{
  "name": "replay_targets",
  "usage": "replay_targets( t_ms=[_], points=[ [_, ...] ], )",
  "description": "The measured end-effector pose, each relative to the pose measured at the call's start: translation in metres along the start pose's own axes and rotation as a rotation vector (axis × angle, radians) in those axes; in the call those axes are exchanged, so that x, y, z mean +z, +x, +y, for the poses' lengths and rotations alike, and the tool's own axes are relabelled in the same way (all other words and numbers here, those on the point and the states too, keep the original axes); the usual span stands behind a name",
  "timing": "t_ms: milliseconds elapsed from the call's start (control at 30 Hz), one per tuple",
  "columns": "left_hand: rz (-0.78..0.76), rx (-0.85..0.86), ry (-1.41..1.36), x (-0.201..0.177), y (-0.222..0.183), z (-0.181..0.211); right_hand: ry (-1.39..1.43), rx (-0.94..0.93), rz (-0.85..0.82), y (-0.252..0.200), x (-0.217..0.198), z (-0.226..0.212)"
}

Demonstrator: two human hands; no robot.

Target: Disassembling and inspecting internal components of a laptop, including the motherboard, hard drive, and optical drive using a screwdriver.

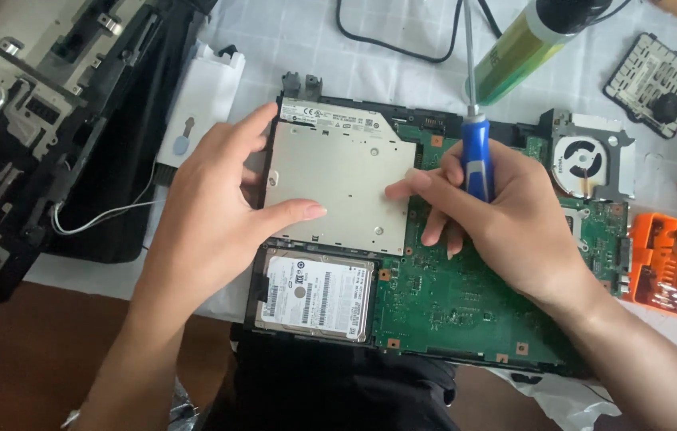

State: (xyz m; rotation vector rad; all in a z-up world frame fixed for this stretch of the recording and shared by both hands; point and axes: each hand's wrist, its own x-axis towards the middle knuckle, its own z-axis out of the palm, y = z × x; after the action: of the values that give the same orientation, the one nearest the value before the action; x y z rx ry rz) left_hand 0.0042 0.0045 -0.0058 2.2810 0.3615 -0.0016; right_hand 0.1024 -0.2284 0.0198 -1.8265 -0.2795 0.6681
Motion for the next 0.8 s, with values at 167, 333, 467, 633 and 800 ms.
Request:
replay_targets(
  t_ms=[167,333,467,633,800],
  points=[
    [0.108,0.115,-0.083,0.003,-0.003,-0.005,-0.036,-0.008,-0.012,0.001,0.0,0.003],
    [0.089,0.054,-0.105,0.006,-0.001,-0.01,-0.047,0.007,-0.011,0.001,0.0,0.003],
    [0.111,0.075,-0.117,0.008,-0.004,-0.011,-0.013,-0.003,-0.005,0.0,-0.001,0.005],
    [0.157,0.129,-0.067,0.013,-0.006,-0.013,0.03,0.032,0.077,0.001,-0.001,0.001],
    [0.108,0.188,0.069,0.01,-0.008,-0.009,-0.118,-0.023,0.125,0.003,-0.002,0.003]
  ],
)
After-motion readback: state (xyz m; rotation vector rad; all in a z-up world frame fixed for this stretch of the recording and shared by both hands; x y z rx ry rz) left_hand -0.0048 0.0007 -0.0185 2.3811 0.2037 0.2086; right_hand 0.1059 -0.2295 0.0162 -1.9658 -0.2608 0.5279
